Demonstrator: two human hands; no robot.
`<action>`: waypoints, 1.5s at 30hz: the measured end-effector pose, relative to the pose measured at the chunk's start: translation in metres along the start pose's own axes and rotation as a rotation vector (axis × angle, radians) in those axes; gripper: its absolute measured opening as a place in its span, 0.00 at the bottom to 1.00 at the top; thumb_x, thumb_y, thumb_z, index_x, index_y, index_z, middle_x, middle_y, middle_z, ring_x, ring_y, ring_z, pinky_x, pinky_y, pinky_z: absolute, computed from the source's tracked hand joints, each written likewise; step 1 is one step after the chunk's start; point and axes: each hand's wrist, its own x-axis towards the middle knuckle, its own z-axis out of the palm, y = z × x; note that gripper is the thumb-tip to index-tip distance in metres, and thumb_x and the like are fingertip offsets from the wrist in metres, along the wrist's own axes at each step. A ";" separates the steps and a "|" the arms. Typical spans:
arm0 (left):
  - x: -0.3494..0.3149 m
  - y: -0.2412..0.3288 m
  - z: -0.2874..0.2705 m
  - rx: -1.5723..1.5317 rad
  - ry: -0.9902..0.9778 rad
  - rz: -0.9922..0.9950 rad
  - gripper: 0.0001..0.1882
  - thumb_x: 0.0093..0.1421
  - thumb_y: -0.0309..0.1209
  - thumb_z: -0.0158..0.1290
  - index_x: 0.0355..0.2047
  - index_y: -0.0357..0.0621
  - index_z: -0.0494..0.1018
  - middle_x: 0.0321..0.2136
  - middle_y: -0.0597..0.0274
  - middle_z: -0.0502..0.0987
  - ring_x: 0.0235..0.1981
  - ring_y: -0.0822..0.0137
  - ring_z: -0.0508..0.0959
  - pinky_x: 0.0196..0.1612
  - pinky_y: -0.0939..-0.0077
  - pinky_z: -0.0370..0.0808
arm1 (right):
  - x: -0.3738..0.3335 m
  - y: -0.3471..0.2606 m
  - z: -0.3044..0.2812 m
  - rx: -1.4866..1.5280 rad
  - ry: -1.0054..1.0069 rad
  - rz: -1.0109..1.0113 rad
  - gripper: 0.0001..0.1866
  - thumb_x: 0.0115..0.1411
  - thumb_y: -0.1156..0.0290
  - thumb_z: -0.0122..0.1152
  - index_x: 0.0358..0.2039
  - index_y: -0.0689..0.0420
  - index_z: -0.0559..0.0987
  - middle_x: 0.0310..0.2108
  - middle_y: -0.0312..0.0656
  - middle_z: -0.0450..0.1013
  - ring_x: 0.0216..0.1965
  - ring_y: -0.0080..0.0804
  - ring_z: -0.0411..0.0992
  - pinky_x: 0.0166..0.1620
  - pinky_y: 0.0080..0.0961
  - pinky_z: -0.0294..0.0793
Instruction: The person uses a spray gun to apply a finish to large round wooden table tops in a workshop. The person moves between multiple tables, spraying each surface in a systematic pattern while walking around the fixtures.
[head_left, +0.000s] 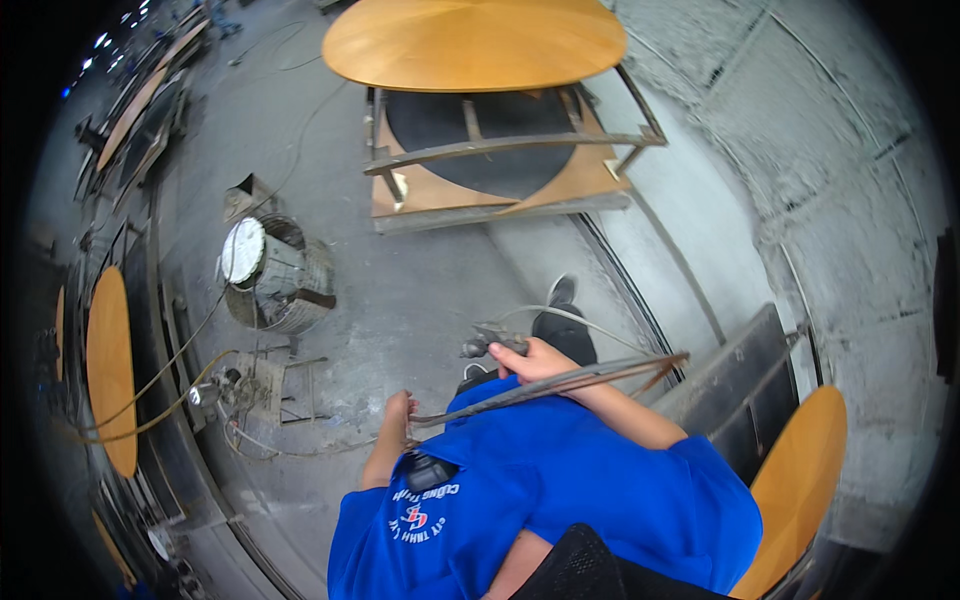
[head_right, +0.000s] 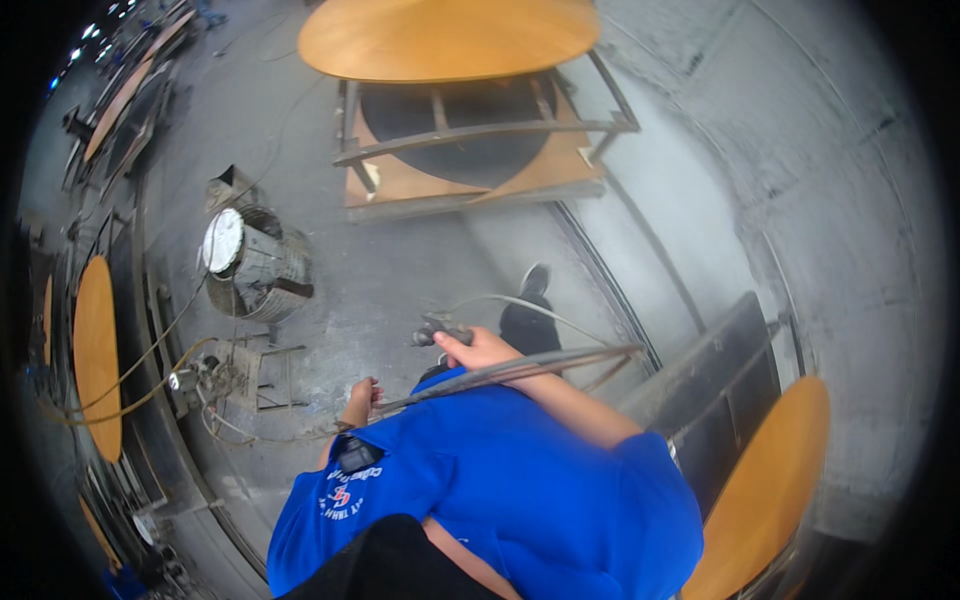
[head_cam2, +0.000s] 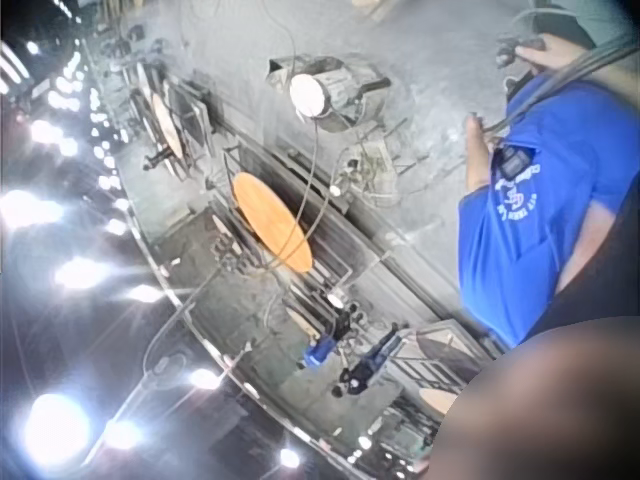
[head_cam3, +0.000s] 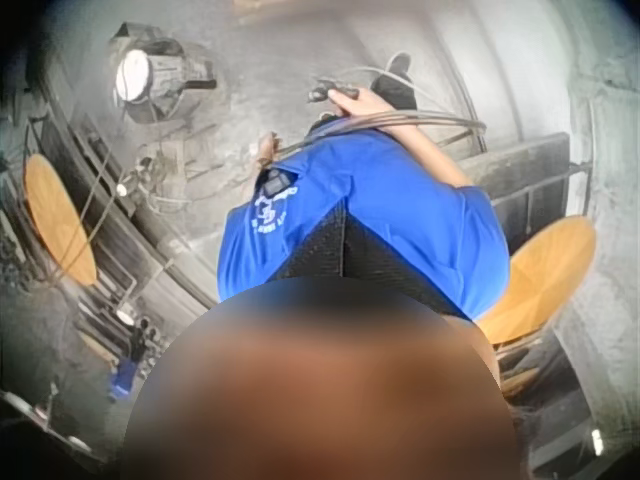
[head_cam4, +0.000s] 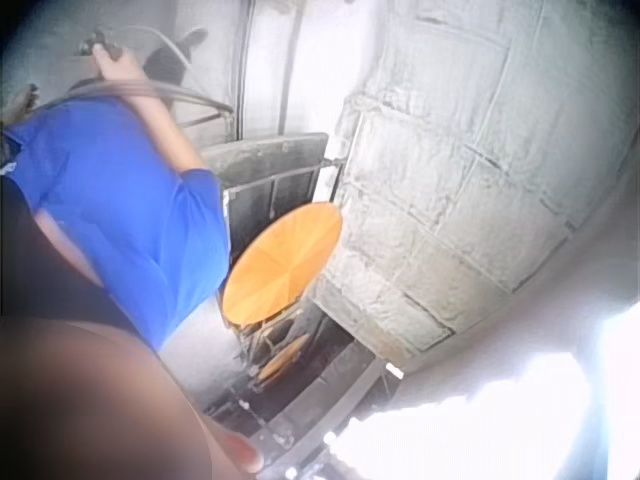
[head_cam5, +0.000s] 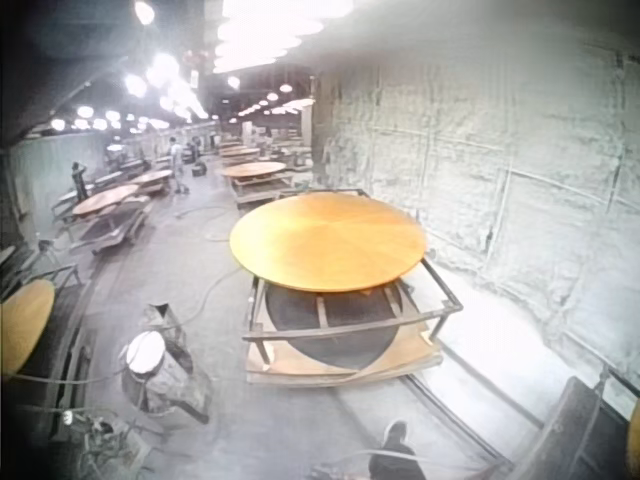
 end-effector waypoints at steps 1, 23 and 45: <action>0.005 0.011 0.006 -0.045 -0.007 0.019 0.17 0.62 0.35 0.44 0.45 0.37 0.73 0.24 0.53 0.78 0.18 0.65 0.72 0.22 0.67 0.70 | 0.002 -0.005 -0.005 0.029 0.031 -0.060 0.29 0.65 0.40 0.54 0.30 0.58 0.77 0.22 0.33 0.71 0.22 0.21 0.67 0.26 0.24 0.67; 0.068 0.090 0.130 0.123 0.132 0.095 0.15 0.57 0.34 0.49 0.30 0.34 0.79 0.22 0.49 0.81 0.18 0.59 0.78 0.23 0.60 0.75 | 0.101 -0.051 -0.134 0.034 0.021 -0.122 0.23 0.71 0.47 0.47 0.40 0.56 0.74 0.27 0.38 0.74 0.16 0.18 0.63 0.19 0.15 0.60; 0.087 0.098 0.162 0.442 0.067 0.249 0.16 0.58 0.38 0.47 0.28 0.44 0.82 0.31 0.52 0.84 0.34 0.51 0.83 0.40 0.56 0.79 | 0.092 -0.052 -0.162 0.255 0.190 -0.052 0.35 0.64 0.33 0.47 0.48 0.57 0.74 0.29 0.36 0.71 0.17 0.18 0.59 0.18 0.18 0.55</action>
